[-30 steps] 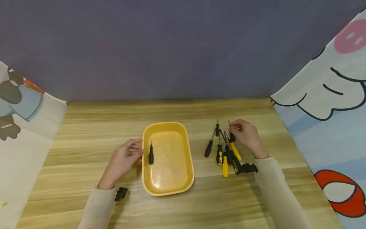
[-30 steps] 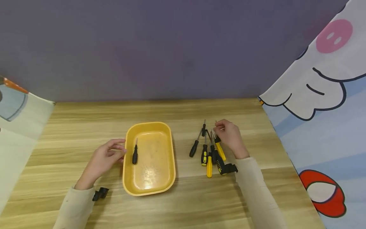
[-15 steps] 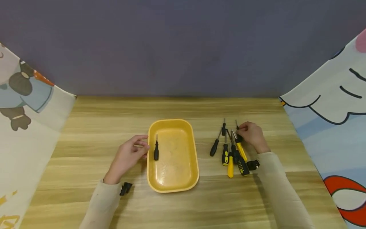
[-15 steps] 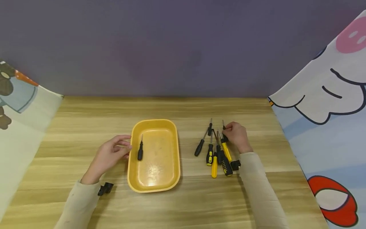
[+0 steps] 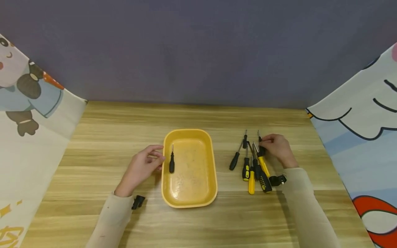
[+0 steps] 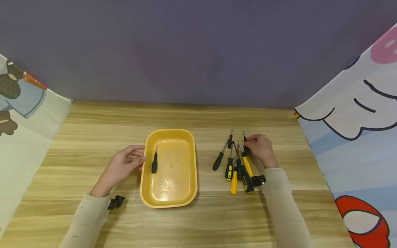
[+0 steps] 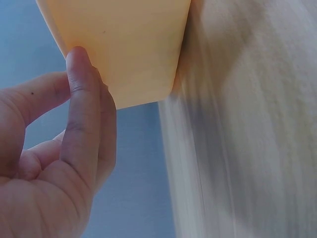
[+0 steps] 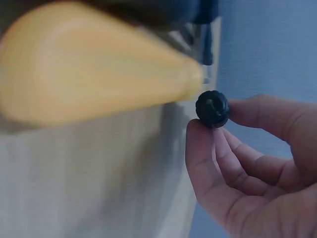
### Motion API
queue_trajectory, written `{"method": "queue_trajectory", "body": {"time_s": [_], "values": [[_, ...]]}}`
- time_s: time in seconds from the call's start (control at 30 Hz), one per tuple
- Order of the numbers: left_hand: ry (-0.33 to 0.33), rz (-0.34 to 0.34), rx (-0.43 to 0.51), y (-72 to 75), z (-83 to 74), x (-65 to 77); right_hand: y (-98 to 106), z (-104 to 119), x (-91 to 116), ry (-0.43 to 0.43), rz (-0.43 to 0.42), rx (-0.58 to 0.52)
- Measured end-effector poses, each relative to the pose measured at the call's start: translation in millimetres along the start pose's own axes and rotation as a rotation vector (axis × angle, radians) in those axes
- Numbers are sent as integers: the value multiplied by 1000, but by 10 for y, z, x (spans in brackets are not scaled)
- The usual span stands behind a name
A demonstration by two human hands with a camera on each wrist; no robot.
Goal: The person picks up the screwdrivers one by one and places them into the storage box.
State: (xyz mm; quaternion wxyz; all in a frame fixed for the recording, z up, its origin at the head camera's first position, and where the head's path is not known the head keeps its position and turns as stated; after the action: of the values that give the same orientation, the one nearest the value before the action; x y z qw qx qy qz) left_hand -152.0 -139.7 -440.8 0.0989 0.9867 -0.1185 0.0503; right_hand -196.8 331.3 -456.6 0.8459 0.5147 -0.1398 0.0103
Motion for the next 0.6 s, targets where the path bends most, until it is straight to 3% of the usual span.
{"method": "queue_trajectory", "body": {"time_s": [0.17, 0.3, 0.6], "values": [[0, 1, -10, -1, -6, 1, 57, 100, 32, 16, -28, -124], [-1, -2, -12, 6, -12, 3, 77, 208, 70, 30, -4, -267], [-11, 0, -5, 8, 1, 10, 90, 499, 196, 54, 48, -429]]}}
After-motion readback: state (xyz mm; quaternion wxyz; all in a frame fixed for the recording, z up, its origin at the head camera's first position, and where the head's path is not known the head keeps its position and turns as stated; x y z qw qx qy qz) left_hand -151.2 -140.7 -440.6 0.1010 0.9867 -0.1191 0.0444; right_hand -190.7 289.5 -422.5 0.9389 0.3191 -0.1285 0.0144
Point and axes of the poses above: each hand's wrist, its own x-axis away from the middle knuckle, its own y-axis out of the back of the hand, z = x × y, the point moved 4 cm from there along -x, towards the middle knuckle, and after that the axes turned 12 degrees about x, right-handed, at the moved point
